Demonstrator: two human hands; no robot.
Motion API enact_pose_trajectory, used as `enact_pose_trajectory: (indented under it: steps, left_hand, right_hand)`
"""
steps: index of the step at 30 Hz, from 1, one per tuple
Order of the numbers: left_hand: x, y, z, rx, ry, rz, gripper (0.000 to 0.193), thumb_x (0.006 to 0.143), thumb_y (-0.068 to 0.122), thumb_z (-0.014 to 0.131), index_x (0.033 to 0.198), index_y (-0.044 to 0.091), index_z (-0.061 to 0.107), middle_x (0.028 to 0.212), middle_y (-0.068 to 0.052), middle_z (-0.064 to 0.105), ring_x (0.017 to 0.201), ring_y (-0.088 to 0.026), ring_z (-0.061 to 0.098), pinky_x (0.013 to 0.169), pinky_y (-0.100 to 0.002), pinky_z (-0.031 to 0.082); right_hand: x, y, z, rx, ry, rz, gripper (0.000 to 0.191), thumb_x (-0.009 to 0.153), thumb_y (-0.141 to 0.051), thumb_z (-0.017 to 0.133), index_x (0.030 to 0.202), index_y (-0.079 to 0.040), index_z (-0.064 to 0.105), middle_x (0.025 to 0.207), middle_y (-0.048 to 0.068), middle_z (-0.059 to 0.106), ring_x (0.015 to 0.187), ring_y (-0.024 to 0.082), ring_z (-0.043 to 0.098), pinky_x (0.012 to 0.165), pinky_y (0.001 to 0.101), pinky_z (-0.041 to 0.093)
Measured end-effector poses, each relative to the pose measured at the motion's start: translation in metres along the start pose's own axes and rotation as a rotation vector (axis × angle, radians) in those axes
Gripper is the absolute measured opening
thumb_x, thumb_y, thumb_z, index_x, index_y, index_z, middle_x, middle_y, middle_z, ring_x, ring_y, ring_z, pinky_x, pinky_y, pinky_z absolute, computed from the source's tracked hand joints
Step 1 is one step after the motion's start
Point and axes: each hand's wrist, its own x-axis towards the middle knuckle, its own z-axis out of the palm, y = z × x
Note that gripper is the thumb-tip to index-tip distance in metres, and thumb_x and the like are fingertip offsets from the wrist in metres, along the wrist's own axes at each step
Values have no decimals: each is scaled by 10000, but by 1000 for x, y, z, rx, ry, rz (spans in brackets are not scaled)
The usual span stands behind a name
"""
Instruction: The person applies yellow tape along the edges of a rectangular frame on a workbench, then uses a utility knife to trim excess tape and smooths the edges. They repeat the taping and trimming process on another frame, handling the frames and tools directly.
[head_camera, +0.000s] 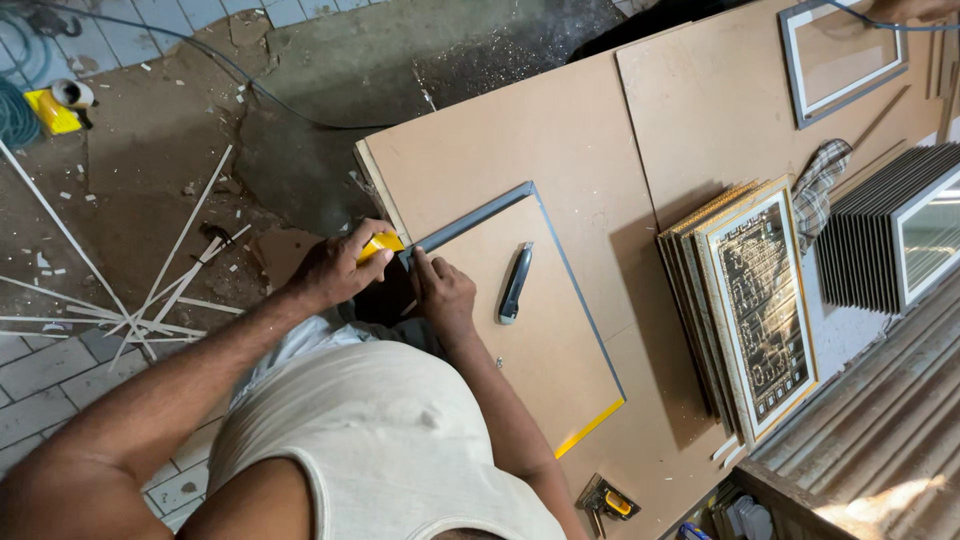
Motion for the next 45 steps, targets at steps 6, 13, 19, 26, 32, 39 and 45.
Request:
enact_pose_trajectory:
  steps: [6, 13, 19, 26, 32, 39, 45]
  left_hand:
    - [8, 11, 1, 34, 130, 264, 313, 907, 166, 685, 1200, 105, 594, 955, -147, 745, 848, -352, 747, 681, -428, 591]
    - [11, 15, 8, 81, 200, 462, 263, 902, 100, 685, 1150, 69, 603, 982, -155, 742, 859, -365, 736, 700, -437, 586]
    - [16, 11, 30, -24, 137, 410, 354, 924, 112, 668, 1247, 22, 556, 896, -162, 706, 801, -344, 746, 687, -423, 592]
    - [5, -15, 37, 133, 34, -61, 325, 848, 298, 755, 1076, 85, 664, 848, -200, 737, 788, -396, 734, 665, -480, 579]
    - [22, -17, 58, 271, 191, -24, 336, 755, 323, 812, 934, 52, 724, 924, -238, 670, 760, -418, 697, 661, -482, 566]
    - [40, -8, 61, -34, -14, -371, 274, 882, 282, 726, 1019, 45, 725, 1020, -167, 692, 552, -273, 713, 599, -386, 604]
    - [44, -4, 54, -92, -31, -398, 364, 862, 296, 753, 1098, 21, 712, 1063, -131, 679, 544, -225, 699, 557, -361, 595]
  right_hand:
    - [16, 1, -15, 763, 16, 438, 410, 844, -143, 845, 1208, -22, 700, 988, 40, 673, 716, 121, 611, 651, 236, 508]
    - [19, 5, -26, 942, -107, 510, 145, 944, -119, 799, 982, -19, 700, 925, 34, 684, 808, 95, 607, 733, 237, 505]
    - [12, 20, -29, 724, -144, 485, 105, 976, -106, 740, 934, -39, 670, 932, 33, 675, 791, 100, 627, 668, 248, 503]
    - [42, 138, -40, 448, 98, 589, 162, 988, -151, 740, 911, -25, 673, 852, 67, 641, 746, 163, 569, 652, 285, 465]
    - [69, 179, -35, 286, 56, 436, 194, 965, -179, 746, 862, -30, 679, 838, 49, 629, 669, 161, 608, 588, 296, 478]
    - [79, 182, -37, 694, -51, 796, 210, 986, -183, 707, 868, -18, 650, 556, 15, 573, 391, 78, 483, 367, 265, 359]
    - [76, 191, -29, 725, -74, 797, 213, 988, -193, 701, 869, -23, 653, 558, -3, 560, 387, 70, 459, 364, 261, 343]
